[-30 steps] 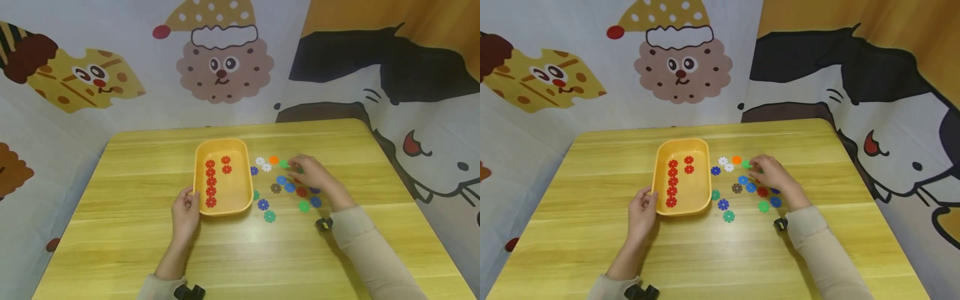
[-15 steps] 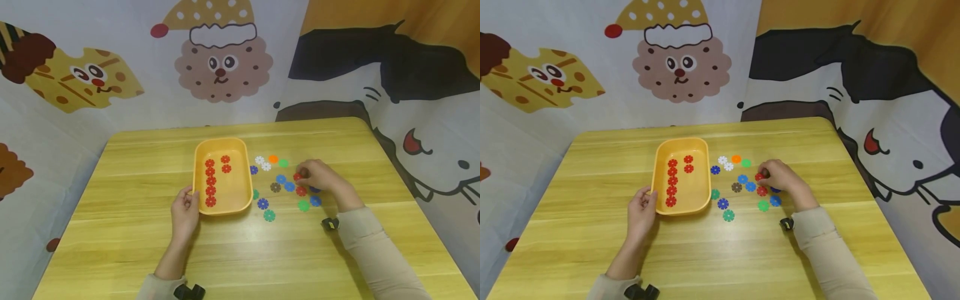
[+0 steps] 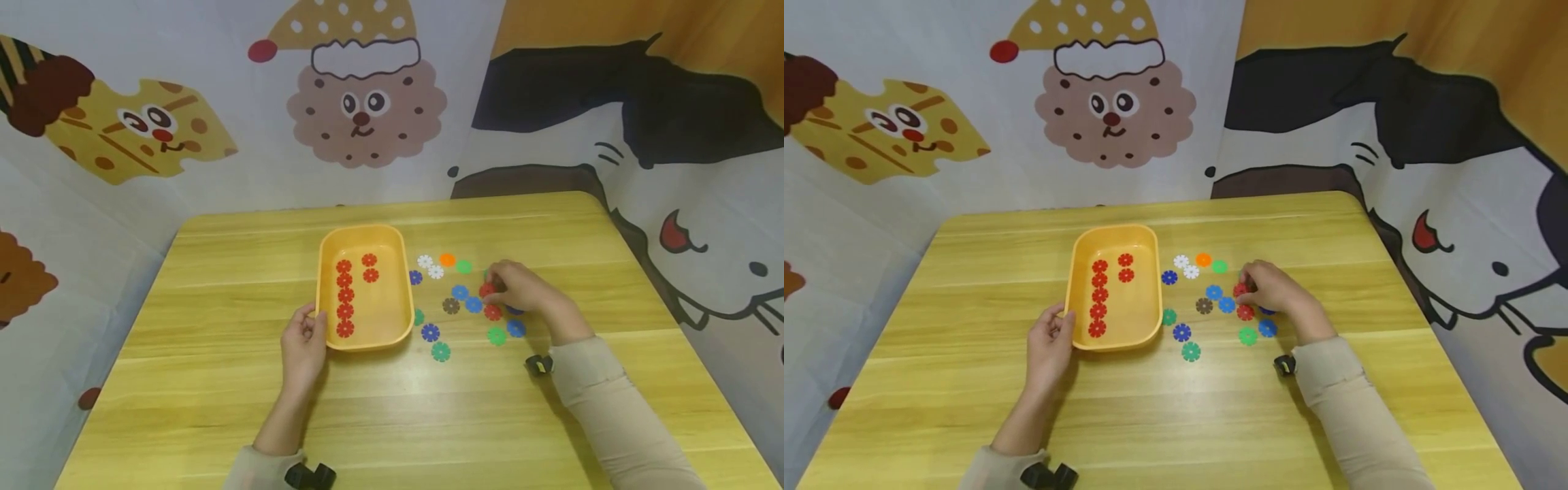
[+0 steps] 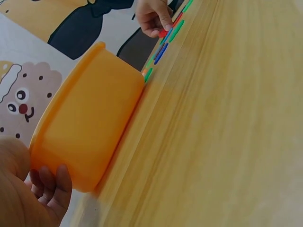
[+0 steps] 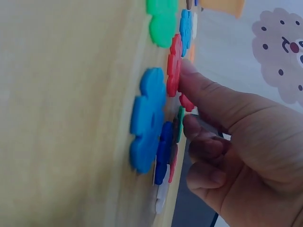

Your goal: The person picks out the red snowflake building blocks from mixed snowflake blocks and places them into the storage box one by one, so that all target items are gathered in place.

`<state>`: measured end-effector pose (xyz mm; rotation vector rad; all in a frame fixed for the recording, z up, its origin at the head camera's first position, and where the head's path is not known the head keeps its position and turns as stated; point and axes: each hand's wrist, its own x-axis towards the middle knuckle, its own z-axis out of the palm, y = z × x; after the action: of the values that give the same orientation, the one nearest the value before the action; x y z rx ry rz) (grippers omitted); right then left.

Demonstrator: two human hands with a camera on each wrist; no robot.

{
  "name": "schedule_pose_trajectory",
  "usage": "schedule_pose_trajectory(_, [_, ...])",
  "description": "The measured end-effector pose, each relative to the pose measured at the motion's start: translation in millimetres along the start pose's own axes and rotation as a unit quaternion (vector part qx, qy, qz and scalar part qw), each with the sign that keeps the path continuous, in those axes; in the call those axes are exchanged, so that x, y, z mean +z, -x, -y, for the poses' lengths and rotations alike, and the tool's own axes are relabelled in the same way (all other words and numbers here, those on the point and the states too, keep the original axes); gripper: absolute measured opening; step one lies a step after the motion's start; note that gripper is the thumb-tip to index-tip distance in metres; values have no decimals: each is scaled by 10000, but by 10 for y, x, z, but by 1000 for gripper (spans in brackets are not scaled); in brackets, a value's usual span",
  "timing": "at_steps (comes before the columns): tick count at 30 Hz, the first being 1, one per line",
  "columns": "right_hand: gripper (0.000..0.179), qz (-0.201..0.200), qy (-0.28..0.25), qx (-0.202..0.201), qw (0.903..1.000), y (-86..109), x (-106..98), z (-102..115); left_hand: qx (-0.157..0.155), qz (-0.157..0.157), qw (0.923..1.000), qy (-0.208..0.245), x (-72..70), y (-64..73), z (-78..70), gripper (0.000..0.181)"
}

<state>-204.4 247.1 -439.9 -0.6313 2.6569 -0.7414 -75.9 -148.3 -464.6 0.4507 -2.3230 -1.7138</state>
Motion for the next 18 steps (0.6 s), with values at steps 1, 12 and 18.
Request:
schedule_pose_trajectory(1, [27, 10, -49, -11, 10000, -4, 4, -2, 6, -1, 10000, 4, 0, -1, 1, 30])
schedule_pose_trajectory(12, [29, 23, -222, -312, 9993, 0, 21, -72, -39, 12, 10000, 25, -3, -1, -1, 30])
schedule_pose_trajectory(18, [11, 47, -148, -412, 9990, -20, 23, -77, -74, 27, 10000, 61, -6, 1, -9, 30])
